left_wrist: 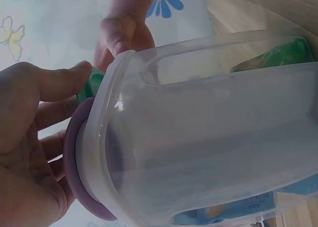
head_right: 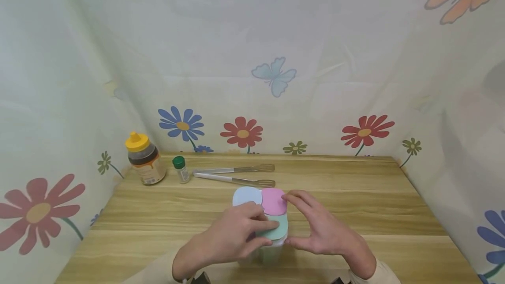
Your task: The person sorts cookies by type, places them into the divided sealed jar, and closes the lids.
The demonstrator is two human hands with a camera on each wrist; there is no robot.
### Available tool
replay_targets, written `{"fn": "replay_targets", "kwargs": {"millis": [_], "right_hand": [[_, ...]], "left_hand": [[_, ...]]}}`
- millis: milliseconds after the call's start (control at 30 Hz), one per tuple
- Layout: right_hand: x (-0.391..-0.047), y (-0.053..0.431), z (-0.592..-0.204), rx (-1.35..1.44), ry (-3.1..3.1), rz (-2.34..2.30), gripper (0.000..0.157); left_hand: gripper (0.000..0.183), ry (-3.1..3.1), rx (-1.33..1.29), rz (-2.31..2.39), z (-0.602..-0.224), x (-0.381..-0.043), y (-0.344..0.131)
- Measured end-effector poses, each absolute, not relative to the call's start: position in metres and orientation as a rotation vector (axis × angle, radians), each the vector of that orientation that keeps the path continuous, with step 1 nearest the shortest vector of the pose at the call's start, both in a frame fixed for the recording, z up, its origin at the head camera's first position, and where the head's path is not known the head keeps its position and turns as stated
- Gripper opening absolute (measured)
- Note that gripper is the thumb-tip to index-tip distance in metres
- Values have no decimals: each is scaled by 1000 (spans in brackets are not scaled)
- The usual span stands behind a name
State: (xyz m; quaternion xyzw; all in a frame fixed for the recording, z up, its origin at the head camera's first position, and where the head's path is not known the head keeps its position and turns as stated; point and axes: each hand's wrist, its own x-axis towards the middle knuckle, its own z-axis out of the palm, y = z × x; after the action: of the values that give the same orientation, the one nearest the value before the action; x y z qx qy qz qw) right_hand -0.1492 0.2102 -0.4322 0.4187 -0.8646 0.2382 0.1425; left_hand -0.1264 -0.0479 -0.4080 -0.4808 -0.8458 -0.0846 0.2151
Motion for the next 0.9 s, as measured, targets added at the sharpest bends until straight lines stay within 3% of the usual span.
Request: {"fn": "replay_targets", "kwargs": {"millis": [233,900], "right_hand": [[-150,208,-435,1201,-2465,649,92],[-151,210,-436,1169,-2494,688,91]], "left_hand": [[33,-2327,-1336,-11,-408,-124,-45],[35,-2140,-1408,233,-407,-125,-41]]}}
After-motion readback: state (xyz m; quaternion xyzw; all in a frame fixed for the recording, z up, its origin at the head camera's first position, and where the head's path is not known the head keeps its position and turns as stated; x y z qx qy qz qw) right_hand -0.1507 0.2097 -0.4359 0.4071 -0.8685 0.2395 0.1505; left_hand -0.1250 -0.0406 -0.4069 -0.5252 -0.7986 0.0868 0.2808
